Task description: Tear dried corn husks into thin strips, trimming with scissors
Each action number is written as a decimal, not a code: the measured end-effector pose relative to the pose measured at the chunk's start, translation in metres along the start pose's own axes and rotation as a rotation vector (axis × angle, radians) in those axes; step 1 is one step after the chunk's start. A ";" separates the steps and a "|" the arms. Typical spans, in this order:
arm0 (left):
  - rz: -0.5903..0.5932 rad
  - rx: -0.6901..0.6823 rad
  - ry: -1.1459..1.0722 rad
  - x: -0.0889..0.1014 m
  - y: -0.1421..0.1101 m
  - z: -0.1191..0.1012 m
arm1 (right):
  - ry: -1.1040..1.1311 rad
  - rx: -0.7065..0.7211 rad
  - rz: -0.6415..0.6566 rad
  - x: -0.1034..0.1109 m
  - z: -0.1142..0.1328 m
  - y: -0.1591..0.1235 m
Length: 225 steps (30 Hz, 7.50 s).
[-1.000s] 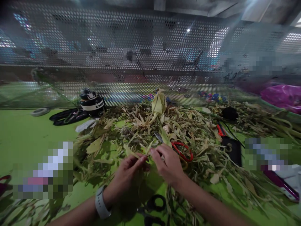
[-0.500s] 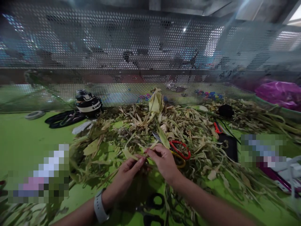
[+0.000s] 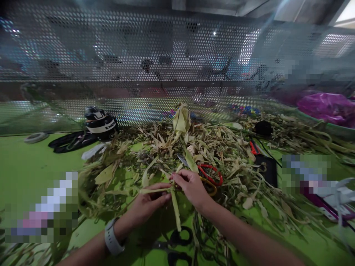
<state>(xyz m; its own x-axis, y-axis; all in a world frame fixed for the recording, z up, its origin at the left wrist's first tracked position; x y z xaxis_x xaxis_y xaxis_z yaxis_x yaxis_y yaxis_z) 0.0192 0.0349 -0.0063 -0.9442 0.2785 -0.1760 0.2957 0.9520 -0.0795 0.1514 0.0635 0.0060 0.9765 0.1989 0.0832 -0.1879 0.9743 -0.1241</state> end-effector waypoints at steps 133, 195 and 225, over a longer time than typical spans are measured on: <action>-0.303 -0.127 0.142 0.033 0.014 -0.006 | -0.842 0.614 -0.076 -0.019 0.015 -0.026; -0.275 -0.158 0.263 0.036 0.015 -0.005 | -1.034 0.798 -0.144 -0.027 0.005 -0.031; 0.064 0.149 -0.228 0.015 0.012 0.002 | 0.119 0.224 0.025 0.001 0.014 -0.010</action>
<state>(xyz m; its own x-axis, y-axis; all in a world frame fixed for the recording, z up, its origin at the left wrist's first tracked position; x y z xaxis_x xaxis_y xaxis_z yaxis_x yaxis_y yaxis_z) 0.0087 0.0507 -0.0116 -0.8707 0.2860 -0.4001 0.3881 0.8993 -0.2016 0.1526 0.0552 0.0210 0.9743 0.2225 -0.0361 -0.2181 0.9709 0.0985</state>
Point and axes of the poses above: each hand's wrist, its own y-axis towards the middle knuckle, its own x-axis out of the back of the hand, z = x × y, the point moved 5 cm from there along y, towards the middle knuckle, and after that the axes turned 3 degrees about -x, right-handed, at the moved point
